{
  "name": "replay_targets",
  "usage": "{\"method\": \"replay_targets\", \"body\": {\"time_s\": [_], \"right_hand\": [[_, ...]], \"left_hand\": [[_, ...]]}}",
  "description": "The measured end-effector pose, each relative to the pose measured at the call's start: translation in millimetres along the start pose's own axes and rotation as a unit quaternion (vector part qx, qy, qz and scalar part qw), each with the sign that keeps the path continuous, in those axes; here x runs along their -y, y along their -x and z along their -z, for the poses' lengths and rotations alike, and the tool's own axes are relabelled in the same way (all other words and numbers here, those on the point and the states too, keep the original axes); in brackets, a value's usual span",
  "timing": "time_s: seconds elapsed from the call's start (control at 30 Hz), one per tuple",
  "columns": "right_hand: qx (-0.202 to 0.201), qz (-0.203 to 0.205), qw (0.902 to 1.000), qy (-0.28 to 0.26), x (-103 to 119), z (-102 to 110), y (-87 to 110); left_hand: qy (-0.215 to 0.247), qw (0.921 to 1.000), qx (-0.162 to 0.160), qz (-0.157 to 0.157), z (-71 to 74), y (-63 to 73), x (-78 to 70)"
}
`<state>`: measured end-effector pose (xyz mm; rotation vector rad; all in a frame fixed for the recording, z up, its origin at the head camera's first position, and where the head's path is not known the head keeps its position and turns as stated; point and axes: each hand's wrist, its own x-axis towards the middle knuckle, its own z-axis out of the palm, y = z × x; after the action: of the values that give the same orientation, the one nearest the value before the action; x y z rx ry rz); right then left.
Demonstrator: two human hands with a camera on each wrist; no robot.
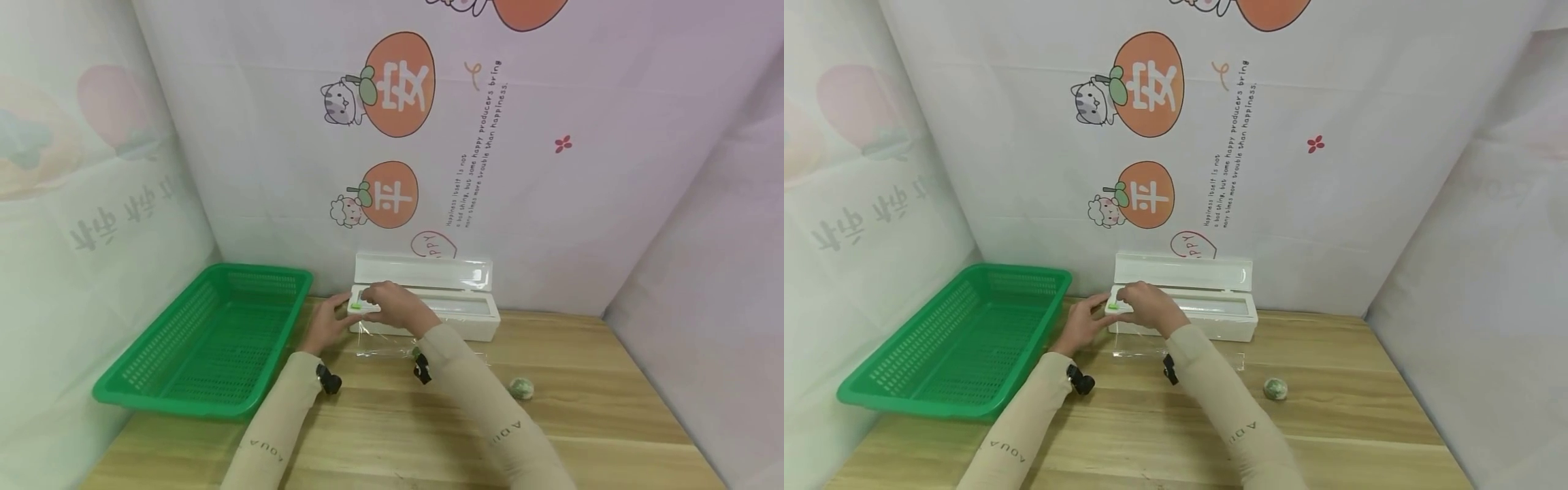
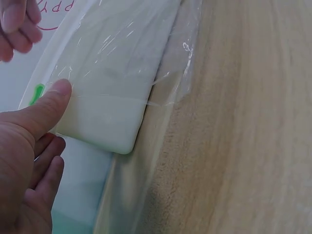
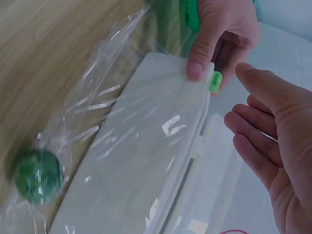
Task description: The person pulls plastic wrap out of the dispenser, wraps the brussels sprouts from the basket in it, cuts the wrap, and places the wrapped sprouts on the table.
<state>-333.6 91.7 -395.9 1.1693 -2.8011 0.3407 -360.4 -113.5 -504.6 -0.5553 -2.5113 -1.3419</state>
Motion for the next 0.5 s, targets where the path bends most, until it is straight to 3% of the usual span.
{"method": "replay_targets", "body": {"time_s": [0.23, 0.5], "right_hand": [[-0.021, 0.015, 0.9997, -0.007, -0.6, -16.9, -19.3], [-0.006, -0.022, 0.9996, -0.019, 0.0, -28.0, -31.2]], "left_hand": [[0.019, 0.9998, -0.004, -0.009, -0.1, -1.5, 0.8], [0.042, 0.999, 0.001, -0.011, 0.2, -1.0, 0.1]]}}
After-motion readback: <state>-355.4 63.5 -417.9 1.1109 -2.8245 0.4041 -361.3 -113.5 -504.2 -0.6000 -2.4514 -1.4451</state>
